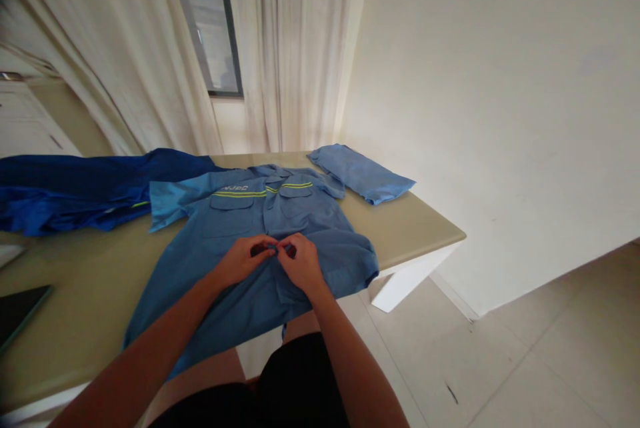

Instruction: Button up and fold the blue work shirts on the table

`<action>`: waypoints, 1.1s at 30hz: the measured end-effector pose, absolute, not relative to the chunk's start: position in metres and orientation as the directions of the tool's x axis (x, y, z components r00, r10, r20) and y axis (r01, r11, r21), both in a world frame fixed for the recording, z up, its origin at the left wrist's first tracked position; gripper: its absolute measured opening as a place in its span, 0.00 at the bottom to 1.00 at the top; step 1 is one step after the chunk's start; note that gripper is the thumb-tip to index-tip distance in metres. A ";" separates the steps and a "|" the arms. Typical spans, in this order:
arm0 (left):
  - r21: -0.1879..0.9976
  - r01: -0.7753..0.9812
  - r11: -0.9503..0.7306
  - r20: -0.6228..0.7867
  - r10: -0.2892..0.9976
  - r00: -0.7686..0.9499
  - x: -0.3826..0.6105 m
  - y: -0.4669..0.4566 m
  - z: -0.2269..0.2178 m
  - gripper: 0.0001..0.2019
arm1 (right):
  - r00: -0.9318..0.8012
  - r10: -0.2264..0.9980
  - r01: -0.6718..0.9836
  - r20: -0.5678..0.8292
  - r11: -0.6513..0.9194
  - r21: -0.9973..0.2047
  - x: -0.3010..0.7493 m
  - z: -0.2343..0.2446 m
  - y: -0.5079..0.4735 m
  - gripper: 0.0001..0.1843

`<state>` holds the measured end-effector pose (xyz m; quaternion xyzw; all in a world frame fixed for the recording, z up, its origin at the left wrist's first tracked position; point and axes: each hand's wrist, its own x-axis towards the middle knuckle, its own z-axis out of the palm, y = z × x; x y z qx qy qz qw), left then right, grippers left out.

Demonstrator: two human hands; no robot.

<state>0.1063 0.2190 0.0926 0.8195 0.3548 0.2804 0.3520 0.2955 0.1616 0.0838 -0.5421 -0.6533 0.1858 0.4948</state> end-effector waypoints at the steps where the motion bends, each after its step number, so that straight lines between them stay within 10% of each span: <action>1: 0.774 0.380 -0.507 0.224 0.781 0.583 0.107 0.219 0.093 0.13 | 0.114 0.890 0.502 0.441 0.332 -0.799 0.296 0.084 0.161 0.05; 23: 0.730 0.358 -0.582 0.261 0.722 0.640 0.106 0.216 0.098 0.13 | 0.231 0.889 0.406 0.394 0.280 -0.870 0.299 0.094 0.152 0.13; 29: 0.476 0.621 -0.623 0.301 0.779 0.550 0.087 0.190 0.085 0.24 | -0.323 0.839 0.633 0.438 0.536 -0.559 0.323 0.091 0.086 0.27; 33: 0.250 0.690 -0.679 0.220 0.734 0.642 0.066 0.157 0.073 0.30 | -0.373 0.830 0.736 0.415 0.537 -0.412 0.338 0.070 0.050 0.25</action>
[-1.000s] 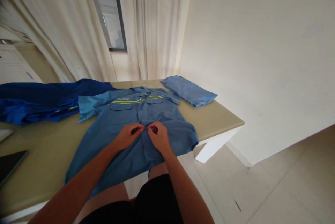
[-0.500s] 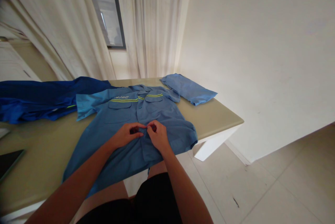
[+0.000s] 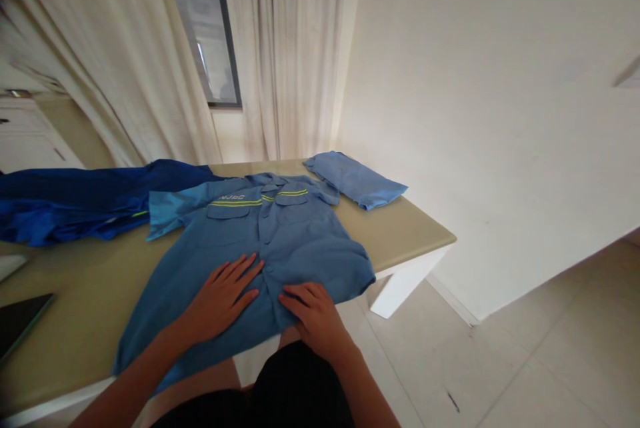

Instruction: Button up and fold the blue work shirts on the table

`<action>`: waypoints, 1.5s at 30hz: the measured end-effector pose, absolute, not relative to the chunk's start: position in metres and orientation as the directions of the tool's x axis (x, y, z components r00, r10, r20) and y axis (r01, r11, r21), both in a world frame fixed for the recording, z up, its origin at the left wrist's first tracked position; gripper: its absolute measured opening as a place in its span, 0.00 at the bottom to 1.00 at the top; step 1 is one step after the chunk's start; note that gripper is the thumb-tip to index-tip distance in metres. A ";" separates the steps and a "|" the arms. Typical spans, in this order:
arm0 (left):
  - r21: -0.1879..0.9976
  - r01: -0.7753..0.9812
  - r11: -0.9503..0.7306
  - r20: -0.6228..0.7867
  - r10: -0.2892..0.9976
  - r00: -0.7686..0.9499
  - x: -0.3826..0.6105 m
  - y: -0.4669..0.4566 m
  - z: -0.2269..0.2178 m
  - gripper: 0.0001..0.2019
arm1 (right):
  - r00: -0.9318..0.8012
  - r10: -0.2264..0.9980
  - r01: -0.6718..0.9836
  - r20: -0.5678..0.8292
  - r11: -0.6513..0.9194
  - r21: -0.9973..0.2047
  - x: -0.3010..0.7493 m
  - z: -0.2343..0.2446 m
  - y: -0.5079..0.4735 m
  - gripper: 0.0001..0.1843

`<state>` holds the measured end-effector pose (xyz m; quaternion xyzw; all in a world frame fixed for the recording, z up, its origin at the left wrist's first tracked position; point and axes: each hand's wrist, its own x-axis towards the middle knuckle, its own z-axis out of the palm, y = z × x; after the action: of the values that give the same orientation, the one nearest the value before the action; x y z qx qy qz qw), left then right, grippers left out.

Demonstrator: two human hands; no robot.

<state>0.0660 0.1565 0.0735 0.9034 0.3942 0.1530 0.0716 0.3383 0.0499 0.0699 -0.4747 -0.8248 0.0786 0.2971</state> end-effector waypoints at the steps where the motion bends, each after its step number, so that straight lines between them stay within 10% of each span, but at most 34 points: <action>1: 0.229 0.682 -0.695 0.194 0.719 0.667 0.063 0.151 0.074 0.30 | -0.363 0.825 0.733 0.433 0.540 -0.414 0.339 0.068 0.044 0.25; 8: 0.395 0.687 -0.610 0.176 0.784 0.595 0.077 0.198 0.109 0.26 | -0.507 0.826 0.738 0.245 0.563 -0.371 0.329 0.089 0.026 0.12; 12: 0.346 0.776 -0.527 0.253 0.849 0.464 0.097 0.255 0.108 0.30 | -0.543 0.804 0.678 0.241 0.590 -0.438 0.336 0.107 0.038 0.21; 22: 0.224 0.839 -0.495 0.235 0.863 0.447 0.108 0.258 0.064 0.34 | -0.090 0.921 0.735 0.378 0.317 -0.599 0.328 0.126 0.246 0.17; 29: 0.234 0.830 -0.507 0.278 0.852 0.442 0.106 0.252 0.063 0.33 | 0.086 0.953 0.903 0.290 0.048 -0.428 0.299 0.117 0.406 0.21; 45: 0.239 0.836 -0.494 0.260 0.862 0.435 0.110 0.246 0.067 0.33 | -0.341 0.906 0.879 0.251 0.402 -0.256 0.267 0.089 0.472 0.16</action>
<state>0.1099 0.2458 0.0668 0.8462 0.5016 0.1758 0.0370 0.2666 0.4719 0.0893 -0.5454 -0.8181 0.0373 0.1784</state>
